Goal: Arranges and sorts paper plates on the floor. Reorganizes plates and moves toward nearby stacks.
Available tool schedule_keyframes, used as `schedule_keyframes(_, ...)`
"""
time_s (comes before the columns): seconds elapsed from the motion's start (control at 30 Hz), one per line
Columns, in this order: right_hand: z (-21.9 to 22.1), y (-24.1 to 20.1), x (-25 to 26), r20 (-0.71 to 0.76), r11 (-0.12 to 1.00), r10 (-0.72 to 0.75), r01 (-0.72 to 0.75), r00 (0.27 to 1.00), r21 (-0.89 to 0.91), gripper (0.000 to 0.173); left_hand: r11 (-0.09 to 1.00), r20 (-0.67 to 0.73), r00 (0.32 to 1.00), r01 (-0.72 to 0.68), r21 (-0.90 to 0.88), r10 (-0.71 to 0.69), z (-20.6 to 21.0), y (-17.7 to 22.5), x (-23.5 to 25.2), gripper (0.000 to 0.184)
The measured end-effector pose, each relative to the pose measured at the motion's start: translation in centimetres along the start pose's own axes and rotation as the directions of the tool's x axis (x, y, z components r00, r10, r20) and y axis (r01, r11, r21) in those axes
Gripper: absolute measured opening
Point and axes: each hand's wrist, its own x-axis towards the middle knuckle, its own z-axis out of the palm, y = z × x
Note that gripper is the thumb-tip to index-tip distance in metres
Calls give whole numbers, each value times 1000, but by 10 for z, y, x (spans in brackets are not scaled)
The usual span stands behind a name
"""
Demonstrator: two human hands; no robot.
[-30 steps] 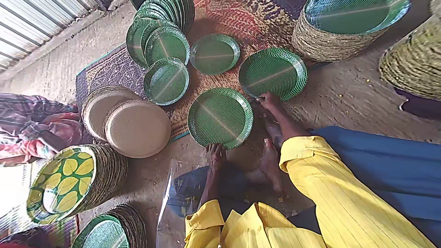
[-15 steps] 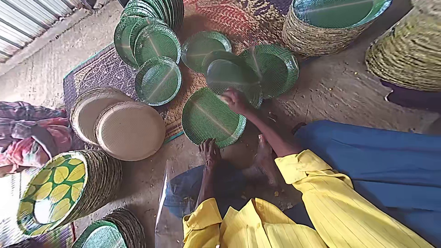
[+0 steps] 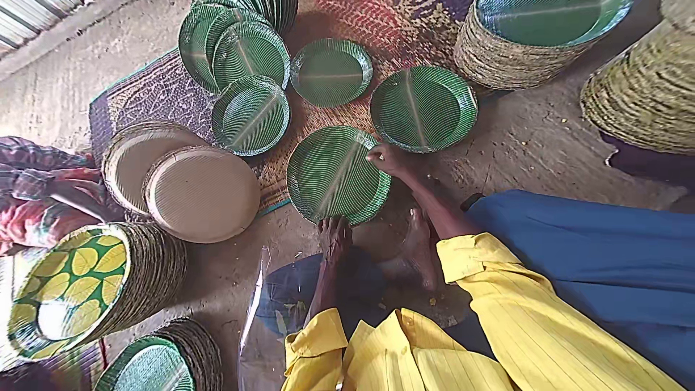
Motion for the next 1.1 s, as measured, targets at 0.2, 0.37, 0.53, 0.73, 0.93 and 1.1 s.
schedule_keyframes(0.2, -23, 65, -4, -99, 834, 443, -450, 891, -320, 51, 995, -172, 982, -92, -41, 84, 2, 1, 0, 28)
schedule_keyframes(0.37, -17, 83, -2, -98, 835, 407, -414, 908, -363, 35, 990, -219, 970, -125, -58, 109, 5, -2, -3, 26)
schedule_keyframes(0.53, -24, 90, 3, -79, 855, 415, -419, 906, -305, 29, 990, -209, 973, -119, -78, 100, 9, -1, -1, 27)
schedule_keyframes(0.73, -29, 94, 0, -102, 879, 434, -445, 895, -172, 28, 989, -226, 969, -124, -81, 103, 11, -2, -2, 28)
schedule_keyframes(0.93, -25, 95, 6, -213, 840, 494, -526, 843, -131, 31, 990, -194, 976, -117, -84, 98, 8, 3, -1, 27)
schedule_keyframes(1.1, -40, 56, 13, -491, 912, 362, -410, 793, 10, 35, 993, -145, 986, -96, -65, 86, 9, 3, -1, 27)
